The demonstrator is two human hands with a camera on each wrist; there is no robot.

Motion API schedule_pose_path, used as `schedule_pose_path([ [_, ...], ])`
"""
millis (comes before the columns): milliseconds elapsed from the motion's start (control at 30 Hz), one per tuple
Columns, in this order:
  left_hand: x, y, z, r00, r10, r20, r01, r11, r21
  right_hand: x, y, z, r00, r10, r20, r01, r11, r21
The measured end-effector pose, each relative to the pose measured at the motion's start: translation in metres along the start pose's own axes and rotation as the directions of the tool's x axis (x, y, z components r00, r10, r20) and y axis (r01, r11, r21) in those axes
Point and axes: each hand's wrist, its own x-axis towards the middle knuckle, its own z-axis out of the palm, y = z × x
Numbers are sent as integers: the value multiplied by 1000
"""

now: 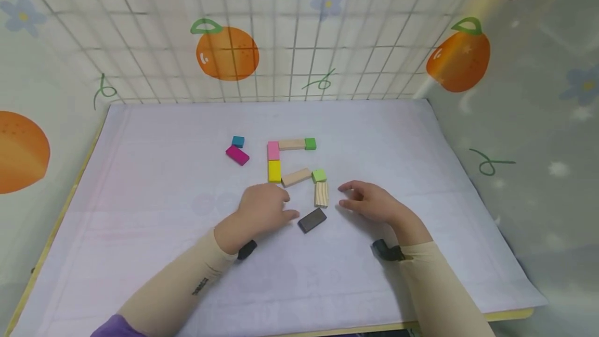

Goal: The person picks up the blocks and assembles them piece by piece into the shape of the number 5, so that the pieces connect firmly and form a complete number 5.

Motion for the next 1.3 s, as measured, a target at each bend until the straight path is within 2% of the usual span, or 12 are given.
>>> schedule_pose_path([
  [133, -9, -33, -17, 990, -126, -58, 126, 992, -8, -3, -5, -5, 1000, -9, 7, 9, 1000, -25],
  [267, -8, -55, -17, 976, -194, -97, 196, 981, 12, -3, -10, -8, 1000, -26, 4, 26, 998, -55],
  [367, -3, -59, -10, 978, -190, -91, 190, 982, -1, 0, -12, -7, 999, -38, 4, 38, 997, -71],
  [533, 6, -57, -2, 984, -173, -49, 173, 985, -11, 7, -7, -6, 999, -40, 9, 41, 997, -58],
  [700, 13, -54, -1, 988, -155, -25, 155, 988, 2, 8, -3, -5, 1000, -24, 6, 24, 999, -38],
  [800, 9, -62, -6, 986, -168, 3, 168, 985, -25, 8, -2, -4, 1000, -12, 5, 12, 999, -31],
  [900, -1, -86, -14, 968, -251, 10, 251, 967, -42, 9, -2, -2, 1000, -11, 8, 12, 1000, -26],
  [1000, -10, -118, -25, 937, -348, -1, 348, 937, -38, 9, -3, -1, 1000, -12, 7, 12, 1000, -23],
  [1100, -13, -142, -32, 914, -404, -24, 403, 915, -26, 9, -3, -2, 1000, -19, 16, 19, 1000, -14],
  [1200, -5, -148, -36, 907, -416, -61, 415, 909, -32, 7, 2, -5, 999, -37, 18, 36, 995, 91],
  [1300, 14, -138, -39, 905, -420, -73, 415, 907, -75, 1, 7, -9, 999, -52, -12, 53, 967, 249],
])
